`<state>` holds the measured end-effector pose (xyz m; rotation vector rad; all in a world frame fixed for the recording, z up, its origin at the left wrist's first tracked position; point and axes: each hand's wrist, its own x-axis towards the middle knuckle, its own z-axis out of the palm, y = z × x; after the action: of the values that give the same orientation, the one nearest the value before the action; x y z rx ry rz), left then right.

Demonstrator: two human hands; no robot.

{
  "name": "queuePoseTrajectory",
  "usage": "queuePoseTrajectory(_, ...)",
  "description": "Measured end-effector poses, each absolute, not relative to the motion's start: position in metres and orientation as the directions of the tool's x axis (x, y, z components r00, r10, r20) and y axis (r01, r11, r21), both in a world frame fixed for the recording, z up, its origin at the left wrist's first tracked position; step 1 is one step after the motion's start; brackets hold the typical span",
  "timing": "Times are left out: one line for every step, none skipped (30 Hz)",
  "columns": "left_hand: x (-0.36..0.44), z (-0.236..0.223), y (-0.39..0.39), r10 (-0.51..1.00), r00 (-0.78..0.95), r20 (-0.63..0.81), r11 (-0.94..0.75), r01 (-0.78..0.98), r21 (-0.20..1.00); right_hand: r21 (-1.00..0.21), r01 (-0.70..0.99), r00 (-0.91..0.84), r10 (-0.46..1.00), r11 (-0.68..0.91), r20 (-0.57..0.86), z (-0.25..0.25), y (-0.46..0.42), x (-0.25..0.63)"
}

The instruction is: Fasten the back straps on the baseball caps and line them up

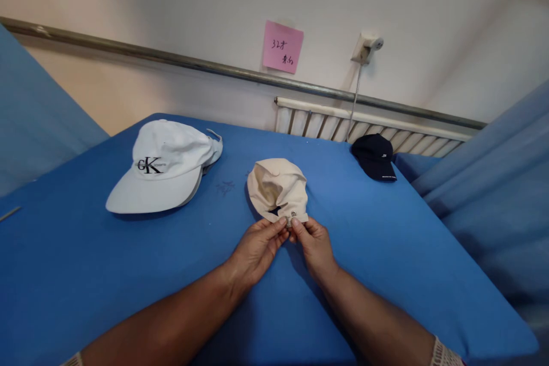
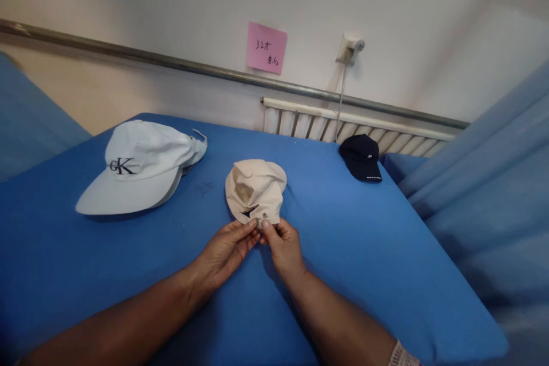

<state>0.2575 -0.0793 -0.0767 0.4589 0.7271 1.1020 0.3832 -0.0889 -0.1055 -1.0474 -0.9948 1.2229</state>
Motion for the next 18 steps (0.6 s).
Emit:
queuePoseTrajectory(0.2574,-0.0769,-0.0793,0.918,0.268,-0.292,0.396,-0.634,0.664,-0.973,-0.225,0.088,0.996,0.05,0.031,-0.1055,-0.0891,0.3833)
queuePoseTrajectory(0.2573,-0.0769,-0.0792,0.916,0.281,-0.286,0.4,-0.631,0.664,-0.973,-0.223,0.089,0.996,0.05,0.031,-0.1054,-0.0893,0.3835)
queuePoseTrajectory(0.2571,-0.0768,-0.0793,0.913,0.297,-0.28,0.408,-0.627,0.664,-0.973,-0.224,0.093,0.995,0.05,0.03,-0.1053,-0.0896,0.3836)
queuePoseTrajectory(0.2569,-0.0765,-0.0795,0.909,0.312,-0.277,0.415,-0.621,0.664,-0.973,-0.224,0.096,0.995,0.049,0.028,-0.1051,-0.0898,0.3837)
queuePoseTrajectory(0.2567,-0.0761,-0.0797,0.907,0.32,-0.275,0.42,-0.617,0.665,-0.974,-0.221,0.099,0.995,0.049,0.027,-0.1049,-0.09,0.3837)
queuePoseTrajectory(0.2566,-0.0757,-0.08,0.906,0.322,-0.274,0.42,-0.614,0.668,-0.975,-0.216,0.102,0.994,0.05,0.029,-0.1047,-0.0902,0.3837)
queuePoseTrajectory(0.2565,-0.0754,-0.0804,0.909,0.315,-0.273,0.415,-0.613,0.672,-0.977,-0.208,0.103,0.994,0.053,0.032,-0.1046,-0.0903,0.3836)
queuePoseTrajectory(0.2565,-0.0752,-0.0808,0.913,0.304,-0.271,0.406,-0.612,0.679,-0.979,-0.197,0.103,0.994,0.058,0.038,-0.1045,-0.0905,0.3836)
queuePoseTrajectory(0.2565,-0.0753,-0.0812,0.918,0.291,-0.268,0.395,-0.611,0.686,-0.98,-0.187,0.1,0.994,0.062,0.044,-0.1043,-0.0907,0.3836)
queuePoseTrajectory(0.2567,-0.0756,-0.0815,0.923,0.28,-0.264,0.383,-0.609,0.695,-0.981,-0.18,0.096,0.994,0.066,0.049,-0.104,-0.091,0.3835)
queuePoseTrajectory(0.2568,-0.0761,-0.0817,0.928,0.268,-0.26,0.372,-0.605,0.704,-0.982,-0.174,0.091,0.994,0.07,0.055,-0.1034,-0.0914,0.3835)
queuePoseTrajectory(0.257,-0.0766,-0.0819,0.932,0.255,-0.258,0.362,-0.602,0.712,-0.983,-0.166,0.084,0.995,0.075,0.061,-0.1026,-0.0919,0.3834)
queuePoseTrajectory(0.2573,-0.0772,-0.082,0.937,0.239,-0.257,0.35,-0.599,0.72,-0.984,-0.156,0.076,0.995,0.081,0.07,-0.1016,-0.0924,0.3832)
queuePoseTrajectory(0.2576,-0.0776,-0.0819,0.941,0.223,-0.256,0.34,-0.598,0.726,-0.985,-0.149,0.067,0.995,0.088,0.079,-0.1004,-0.0929,0.3829)
queuePoseTrajectory(0.258,-0.0779,-0.0818,0.943,0.21,-0.256,0.332,-0.599,0.729,-0.985,-0.146,0.061,0.994,0.094,0.086,-0.0994,-0.0934,0.3824)
queuePoseTrajectory(0.2583,-0.0779,-0.0816,0.944,0.205,-0.257,0.329,-0.6,0.729,-0.983,-0.152,0.058,0.994,0.099,0.091,-0.0986,-0.0936,0.3818)
queuePoseTrajectory(0.2585,-0.0778,-0.0813,0.944,0.207,-0.259,0.331,-0.603,0.726,-0.981,-0.168,0.058,0.994,0.101,0.092,-0.0981,-0.0936,0.381)
queuePoseTrajectory(0.2587,-0.0776,-0.0811,0.941,0.213,-0.262,0.337,-0.607,0.719,-0.976,-0.192,0.058,0.994,0.098,0.089,-0.098,-0.0934,0.3802)
